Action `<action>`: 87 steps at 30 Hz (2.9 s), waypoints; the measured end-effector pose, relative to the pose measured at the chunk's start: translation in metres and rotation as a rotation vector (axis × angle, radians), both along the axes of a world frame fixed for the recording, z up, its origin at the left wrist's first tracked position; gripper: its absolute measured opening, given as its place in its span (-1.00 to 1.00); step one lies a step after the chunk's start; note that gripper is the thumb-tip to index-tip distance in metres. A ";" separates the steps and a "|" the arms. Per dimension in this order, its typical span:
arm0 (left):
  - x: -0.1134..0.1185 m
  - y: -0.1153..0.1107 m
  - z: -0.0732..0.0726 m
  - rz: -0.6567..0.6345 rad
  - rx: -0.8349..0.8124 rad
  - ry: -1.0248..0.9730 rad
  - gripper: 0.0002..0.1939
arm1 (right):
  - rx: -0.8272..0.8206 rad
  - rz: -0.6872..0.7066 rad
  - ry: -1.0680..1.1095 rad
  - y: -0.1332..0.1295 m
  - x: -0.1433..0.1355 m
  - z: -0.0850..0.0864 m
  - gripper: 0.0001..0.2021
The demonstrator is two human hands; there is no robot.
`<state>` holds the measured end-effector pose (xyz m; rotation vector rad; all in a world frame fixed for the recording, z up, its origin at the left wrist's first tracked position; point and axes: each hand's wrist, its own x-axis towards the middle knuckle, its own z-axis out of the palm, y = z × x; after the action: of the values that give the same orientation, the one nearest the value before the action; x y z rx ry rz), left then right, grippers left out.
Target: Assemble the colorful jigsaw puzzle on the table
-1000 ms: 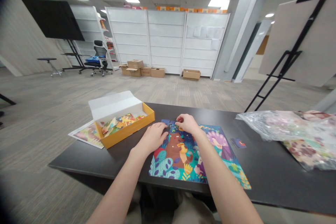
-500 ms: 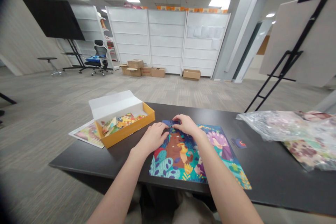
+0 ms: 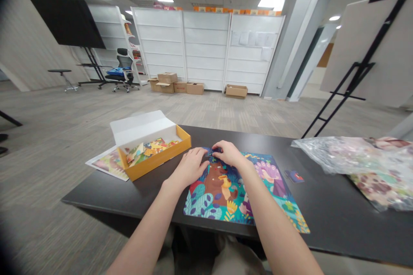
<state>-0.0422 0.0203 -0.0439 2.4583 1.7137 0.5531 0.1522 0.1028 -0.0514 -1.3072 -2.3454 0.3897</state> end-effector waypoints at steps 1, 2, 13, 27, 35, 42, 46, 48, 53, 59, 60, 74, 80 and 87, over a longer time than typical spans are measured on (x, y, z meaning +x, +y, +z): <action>0.001 0.000 -0.001 0.019 0.006 0.020 -0.61 | 0.000 0.001 0.004 0.000 0.000 0.000 -0.76; 0.001 -0.001 -0.002 0.032 0.005 0.040 -0.59 | -0.002 0.001 0.008 0.000 0.000 0.000 -0.76; -0.003 0.001 -0.004 -0.011 -0.052 0.091 -0.55 | -0.005 0.013 -0.026 -0.001 -0.001 0.002 -0.76; -0.005 0.001 0.001 0.031 -0.048 0.050 -0.66 | 0.085 -0.071 0.022 0.001 0.007 0.014 -0.77; -0.008 0.004 0.005 0.038 -0.059 0.057 -0.66 | 0.124 -0.401 -0.119 -0.030 0.096 0.054 -0.74; -0.008 0.001 0.009 0.042 -0.068 0.026 -0.66 | -0.078 -0.713 -0.499 -0.073 0.219 0.048 -0.83; -0.006 -0.004 0.012 0.038 -0.052 0.013 -0.65 | -0.220 -0.753 -0.537 -0.092 0.235 0.030 -0.75; -0.004 -0.006 0.012 0.031 -0.046 0.010 -0.64 | -0.229 -0.762 -0.545 -0.096 0.233 0.023 -0.72; -0.010 -0.009 0.015 0.030 -0.030 -0.007 -0.65 | -0.180 -0.772 -0.531 -0.090 0.223 0.022 -0.83; -0.030 -0.011 0.019 0.093 -0.044 -0.041 -0.66 | -0.178 -0.764 -0.496 -0.082 0.221 0.038 -0.81; -0.033 -0.011 0.020 0.100 -0.048 -0.045 -0.66 | -0.177 -0.751 -0.489 -0.083 0.221 0.042 -0.85; -0.042 -0.009 0.015 0.016 -0.123 -0.315 -0.73 | -0.176 -0.143 0.194 -0.042 0.007 0.064 -0.78; -0.040 -0.002 0.008 0.033 -0.169 -0.471 -0.74 | -0.436 0.041 0.487 -0.030 -0.043 0.037 -0.64; -0.036 0.012 0.002 0.116 -0.093 -0.550 -0.73 | -0.452 0.052 0.429 -0.028 -0.036 0.022 -0.61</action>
<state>-0.0778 0.0320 -0.0422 1.9031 1.6027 1.0194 0.1161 0.0743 -0.0299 -1.1950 -1.9917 1.1472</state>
